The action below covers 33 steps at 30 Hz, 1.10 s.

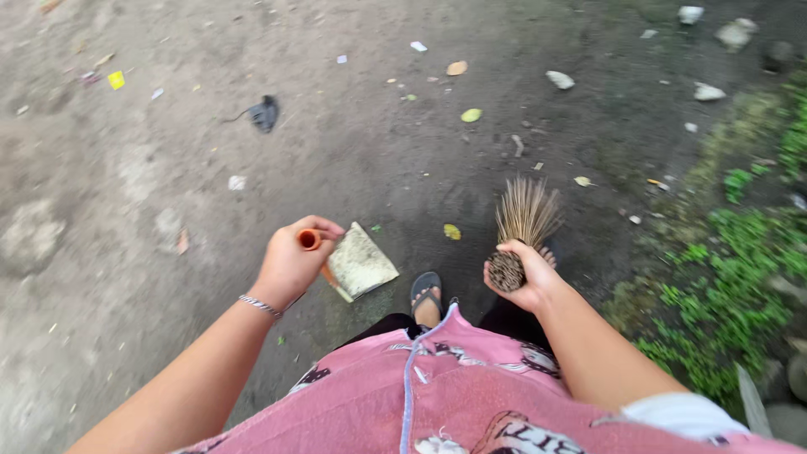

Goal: The person sweeps an outdoor concrete and dirt area using a broom and a dustpan, collecting debris along the side of a building and near potted plants.

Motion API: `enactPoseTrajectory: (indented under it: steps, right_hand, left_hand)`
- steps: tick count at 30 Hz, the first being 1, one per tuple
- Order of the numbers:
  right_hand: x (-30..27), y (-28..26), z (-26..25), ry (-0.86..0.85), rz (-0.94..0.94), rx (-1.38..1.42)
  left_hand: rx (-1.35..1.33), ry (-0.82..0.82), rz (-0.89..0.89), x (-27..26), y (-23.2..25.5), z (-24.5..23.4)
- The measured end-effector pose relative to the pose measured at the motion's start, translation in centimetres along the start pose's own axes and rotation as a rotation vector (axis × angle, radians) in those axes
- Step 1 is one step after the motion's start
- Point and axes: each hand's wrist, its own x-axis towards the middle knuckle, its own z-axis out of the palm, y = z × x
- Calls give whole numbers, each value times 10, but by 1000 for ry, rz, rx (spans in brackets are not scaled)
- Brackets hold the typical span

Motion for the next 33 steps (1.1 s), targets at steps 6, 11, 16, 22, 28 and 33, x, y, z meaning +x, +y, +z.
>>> enactPoseTrajectory:
  steps: [6,11,16,22,28,33]
  right_hand:
    - [35,-42,40,-312,610,287]
    - [-50,-135,-9,-383,504,192]
    - [-102,-254,-137,-112,96,-7]
    - [-11,-385,-248,187,-55,-110]
    - [38,-388,-220,16,168,83]
    - [-66,-371,-230,-346,198,492]
  left_hand:
    - [44,65,-49,-12,37,33]
    - [186,143,-153,-11,90,69]
    - [272,195,-230,-1,131,113]
    - [185,273,-113,18,165,142]
    - [182,364,-55,36,194,157]
    - [-45,694,-282,48,184,129]
